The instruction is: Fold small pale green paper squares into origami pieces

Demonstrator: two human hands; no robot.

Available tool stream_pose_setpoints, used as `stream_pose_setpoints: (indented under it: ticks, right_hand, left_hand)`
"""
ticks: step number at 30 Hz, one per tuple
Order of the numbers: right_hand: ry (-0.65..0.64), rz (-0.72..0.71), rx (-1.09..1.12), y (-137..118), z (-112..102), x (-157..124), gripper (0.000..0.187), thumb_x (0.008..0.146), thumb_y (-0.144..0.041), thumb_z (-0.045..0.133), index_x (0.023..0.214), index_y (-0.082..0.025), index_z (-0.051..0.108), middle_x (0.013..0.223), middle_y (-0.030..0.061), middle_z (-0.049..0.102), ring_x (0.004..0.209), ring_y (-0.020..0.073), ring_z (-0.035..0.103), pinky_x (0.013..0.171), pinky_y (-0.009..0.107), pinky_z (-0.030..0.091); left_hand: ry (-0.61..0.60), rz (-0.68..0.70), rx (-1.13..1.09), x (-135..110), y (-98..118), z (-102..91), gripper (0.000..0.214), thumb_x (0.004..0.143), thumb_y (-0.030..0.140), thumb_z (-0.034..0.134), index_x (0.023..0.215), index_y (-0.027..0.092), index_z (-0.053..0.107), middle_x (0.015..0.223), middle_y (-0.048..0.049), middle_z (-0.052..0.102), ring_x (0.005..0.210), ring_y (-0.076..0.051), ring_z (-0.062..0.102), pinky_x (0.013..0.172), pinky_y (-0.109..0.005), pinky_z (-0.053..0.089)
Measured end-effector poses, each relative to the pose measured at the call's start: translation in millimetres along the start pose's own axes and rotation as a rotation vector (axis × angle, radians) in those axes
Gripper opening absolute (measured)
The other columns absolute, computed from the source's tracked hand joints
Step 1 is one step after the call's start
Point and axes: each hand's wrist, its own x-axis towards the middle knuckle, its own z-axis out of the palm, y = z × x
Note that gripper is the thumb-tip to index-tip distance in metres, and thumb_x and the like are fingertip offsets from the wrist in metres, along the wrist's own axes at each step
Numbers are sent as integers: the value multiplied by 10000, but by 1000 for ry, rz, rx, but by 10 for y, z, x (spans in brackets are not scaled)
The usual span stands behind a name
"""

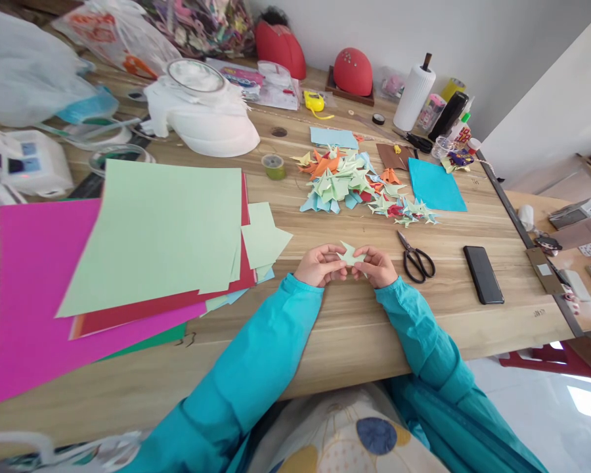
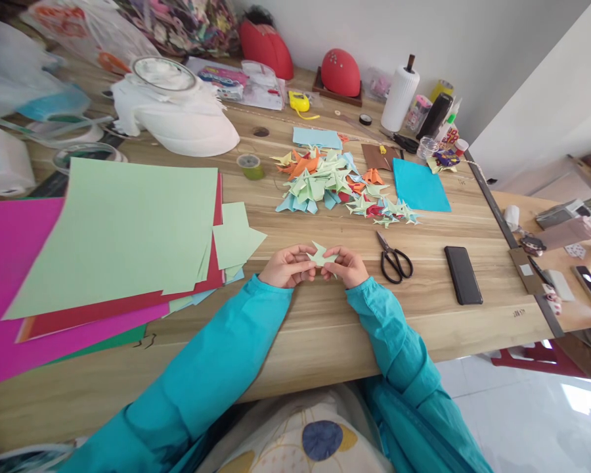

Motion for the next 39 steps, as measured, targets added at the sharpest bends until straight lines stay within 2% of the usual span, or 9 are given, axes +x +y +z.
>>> stream_pose_setpoints:
  ticks: [9,17,21,27,33,39]
  right_hand:
    - [-43,-45,74,27,-23,3,333,568,-272,706,830,-133,553,561,12,647,453,115,568,459,229,448]
    - [49,-30,-101,23,18,-3,330,558,-283,733,783,-149,532,496,-23,617,415,94,556,452,210,464]
    - [49,-36,-123,12,36,-15,327,545,-274,737,763,-148,529,495,-25,615,406,86,548,442,201,458]
    - [-7,-30,-48,25,-19,-9,309,572,-264,711,804,-140,549,538,-4,640,432,107,570,456,224,462]
    - [-34,-53,10,33,-46,-7,302,594,-262,686,842,-138,565,580,10,654,475,122,587,487,247,470]
    - [9,-51,-74,4,-13,-9,302,589,-261,709,818,-150,548,545,-10,636,451,108,572,471,231,470]
  left_hand:
    - [-22,-16,12,5,33,-26,400,497,172,760,835,104,555,521,2,604,463,-111,571,460,-226,485]
    - [40,48,102,26,-72,21,427,473,208,781,801,115,523,515,11,614,474,-133,592,478,-254,498]
    - [22,42,143,35,-78,16,479,430,239,802,789,111,512,519,-2,627,463,-147,594,472,-274,502]
    - [-21,-1,73,-3,0,-5,498,468,233,794,868,107,527,536,3,623,472,-144,598,489,-276,498]
    - [-20,-30,33,1,46,-8,540,427,232,807,871,108,525,507,16,600,468,-134,586,481,-262,491]
    - [15,63,146,-7,-15,19,465,491,254,778,857,110,530,484,21,589,458,-139,581,474,-273,491]
